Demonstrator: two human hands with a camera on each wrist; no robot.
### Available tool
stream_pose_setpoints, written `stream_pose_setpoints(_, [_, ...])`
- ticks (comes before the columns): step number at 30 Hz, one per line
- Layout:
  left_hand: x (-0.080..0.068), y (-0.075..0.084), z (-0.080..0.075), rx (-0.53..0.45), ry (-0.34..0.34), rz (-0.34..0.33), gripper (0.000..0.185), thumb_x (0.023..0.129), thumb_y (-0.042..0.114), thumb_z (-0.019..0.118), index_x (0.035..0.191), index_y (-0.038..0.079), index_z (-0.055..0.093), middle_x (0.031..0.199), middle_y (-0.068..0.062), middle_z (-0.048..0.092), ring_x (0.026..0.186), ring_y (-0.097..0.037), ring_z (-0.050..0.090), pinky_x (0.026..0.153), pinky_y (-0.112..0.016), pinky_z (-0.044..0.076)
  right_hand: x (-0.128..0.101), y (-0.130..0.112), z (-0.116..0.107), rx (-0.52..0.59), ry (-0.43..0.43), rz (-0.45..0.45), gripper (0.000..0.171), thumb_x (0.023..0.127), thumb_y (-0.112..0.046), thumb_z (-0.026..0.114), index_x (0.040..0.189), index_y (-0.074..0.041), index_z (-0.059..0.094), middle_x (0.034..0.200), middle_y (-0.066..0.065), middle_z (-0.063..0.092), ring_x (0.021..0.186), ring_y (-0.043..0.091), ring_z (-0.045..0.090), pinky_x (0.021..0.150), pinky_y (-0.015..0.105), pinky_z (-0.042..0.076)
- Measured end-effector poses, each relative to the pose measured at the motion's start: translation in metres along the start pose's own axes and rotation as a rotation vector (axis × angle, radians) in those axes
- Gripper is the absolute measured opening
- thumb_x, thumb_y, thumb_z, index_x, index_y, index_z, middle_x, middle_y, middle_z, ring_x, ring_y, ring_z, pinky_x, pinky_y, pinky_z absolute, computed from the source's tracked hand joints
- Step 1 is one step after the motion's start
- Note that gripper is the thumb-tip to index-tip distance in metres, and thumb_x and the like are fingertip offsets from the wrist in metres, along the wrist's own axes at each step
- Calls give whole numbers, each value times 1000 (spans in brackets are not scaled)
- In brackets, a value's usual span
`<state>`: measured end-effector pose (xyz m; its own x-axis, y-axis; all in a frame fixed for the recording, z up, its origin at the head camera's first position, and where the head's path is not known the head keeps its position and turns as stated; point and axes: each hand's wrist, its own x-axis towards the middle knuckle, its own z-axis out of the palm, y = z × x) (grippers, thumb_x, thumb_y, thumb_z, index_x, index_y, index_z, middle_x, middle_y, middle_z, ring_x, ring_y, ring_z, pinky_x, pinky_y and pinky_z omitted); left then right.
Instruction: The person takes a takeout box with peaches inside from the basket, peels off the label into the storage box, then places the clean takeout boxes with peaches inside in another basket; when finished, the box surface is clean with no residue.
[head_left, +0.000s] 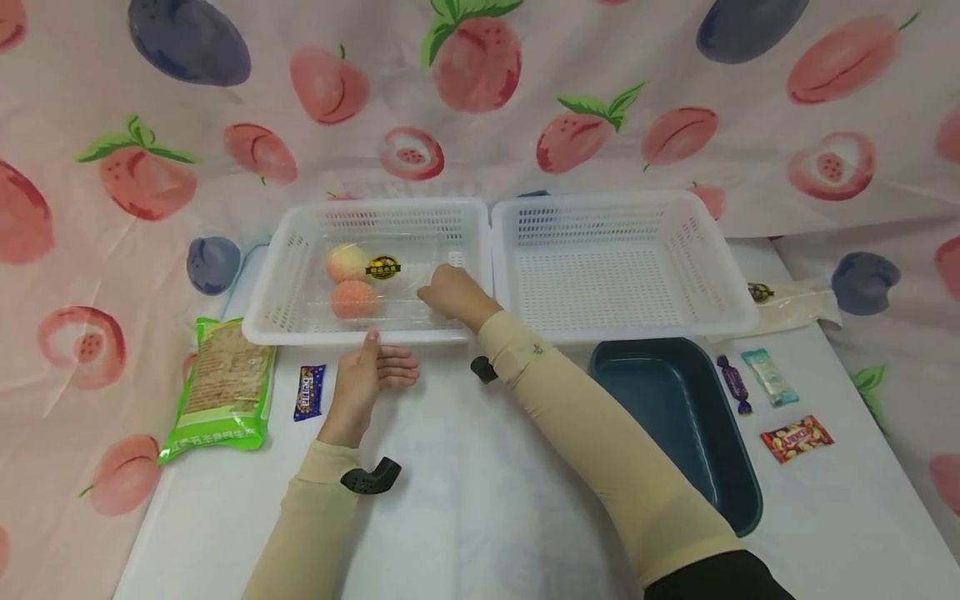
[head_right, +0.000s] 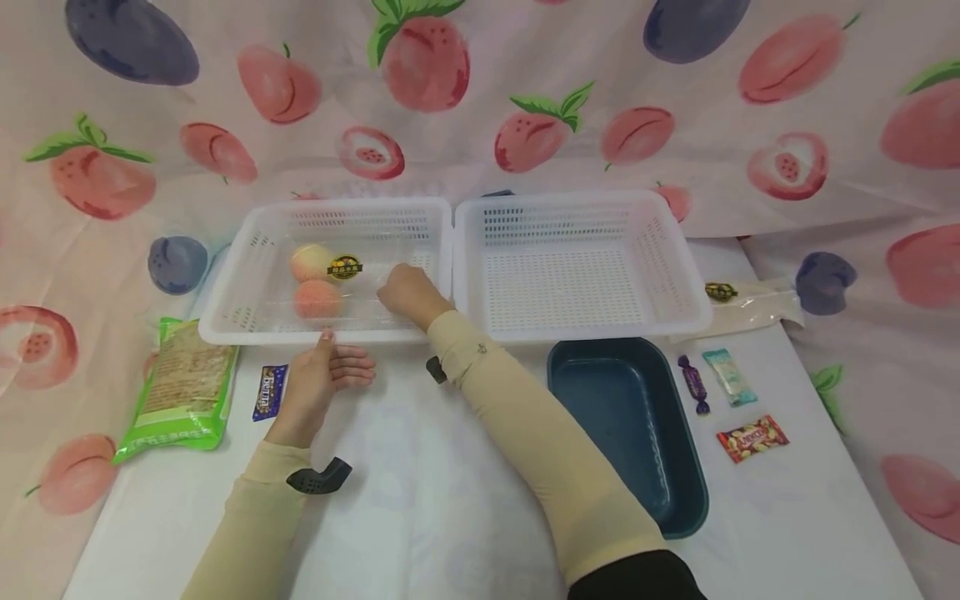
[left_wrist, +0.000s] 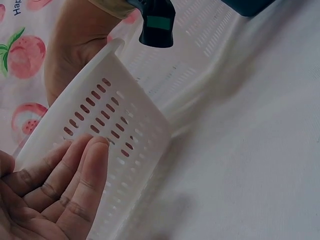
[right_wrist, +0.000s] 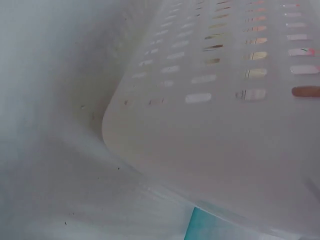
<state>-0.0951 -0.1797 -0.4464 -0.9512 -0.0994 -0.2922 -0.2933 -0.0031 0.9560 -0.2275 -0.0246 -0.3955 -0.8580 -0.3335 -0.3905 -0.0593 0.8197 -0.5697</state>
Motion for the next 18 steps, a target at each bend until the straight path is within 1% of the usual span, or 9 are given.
stream_pose_setpoints(2, [0, 0, 0, -8, 3, 4, 71, 116, 43, 28, 114, -16, 67, 89, -10, 79, 73, -15, 78, 73, -32, 66, 1, 0, 0, 15, -30, 8, 36, 110, -35, 49, 106, -2, 65, 91, 7, 63, 72, 18, 60, 67, 30, 51])
stream_pose_setpoints(3, [0, 0, 0, -10, 4, 6, 71, 115, 43, 28, 114, -16, 67, 88, -10, 79, 73, -16, 78, 73, -32, 66, 1, 0, 0, 21, -45, 18, 39, 110, -36, 47, 110, -1, 66, 95, 8, 65, 74, 18, 62, 69, 30, 53])
stream_pose_setpoints(5, [0, 0, 0, -10, 6, 5, 71, 115, 44, 28, 113, -15, 67, 86, -8, 79, 74, -16, 78, 73, -32, 66, 2, 0, 1, 34, -56, 22, 44, 111, -37, 45, 116, 0, 66, 103, 11, 68, 79, 21, 65, 73, 32, 56])
stream_pose_setpoints(7, [0, 0, -1, -3, 5, -1, 72, 115, 45, 28, 113, -15, 67, 86, -7, 79, 74, -16, 78, 73, -32, 66, 3, 0, 0, 59, -56, 29, 46, 111, -39, 44, 116, 0, 67, 106, 12, 70, 83, 21, 67, 79, 33, 57])
stream_pose_setpoints(10, [0, 1, -1, 10, -4, -8, 71, 116, 43, 27, 115, -16, 66, 88, -9, 79, 74, -15, 78, 74, -32, 66, 2, 1, -2, 161, -27, 48, 51, 110, -42, 47, 122, 3, 66, 106, 13, 73, 84, 21, 74, 90, 35, 59])
stream_pose_setpoints(12, [0, 1, -1, 10, -8, -8, 70, 116, 42, 27, 115, -17, 66, 89, -10, 79, 74, -15, 78, 74, -32, 66, 0, 0, -5, 240, 3, 66, 54, 108, -44, 49, 128, 5, 63, 105, 14, 74, 83, 21, 77, 96, 36, 57])
stream_pose_setpoints(14, [1, 2, -2, 8, -13, -6, 70, 116, 41, 27, 115, -17, 65, 89, -11, 79, 74, -15, 77, 74, -32, 66, -1, 0, -8, 306, 32, 76, 59, 107, -44, 51, 136, 7, 59, 108, 16, 75, 81, 22, 79, 101, 39, 56])
stream_pose_setpoints(18, [1, 1, -2, 9, -10, -19, 69, 116, 42, 27, 115, -16, 66, 87, -9, 78, 74, -15, 77, 74, -32, 66, -3, 0, -11, 335, 43, 79, 63, 106, -45, 53, 143, 7, 54, 120, 19, 73, 77, 22, 79, 108, 41, 52])
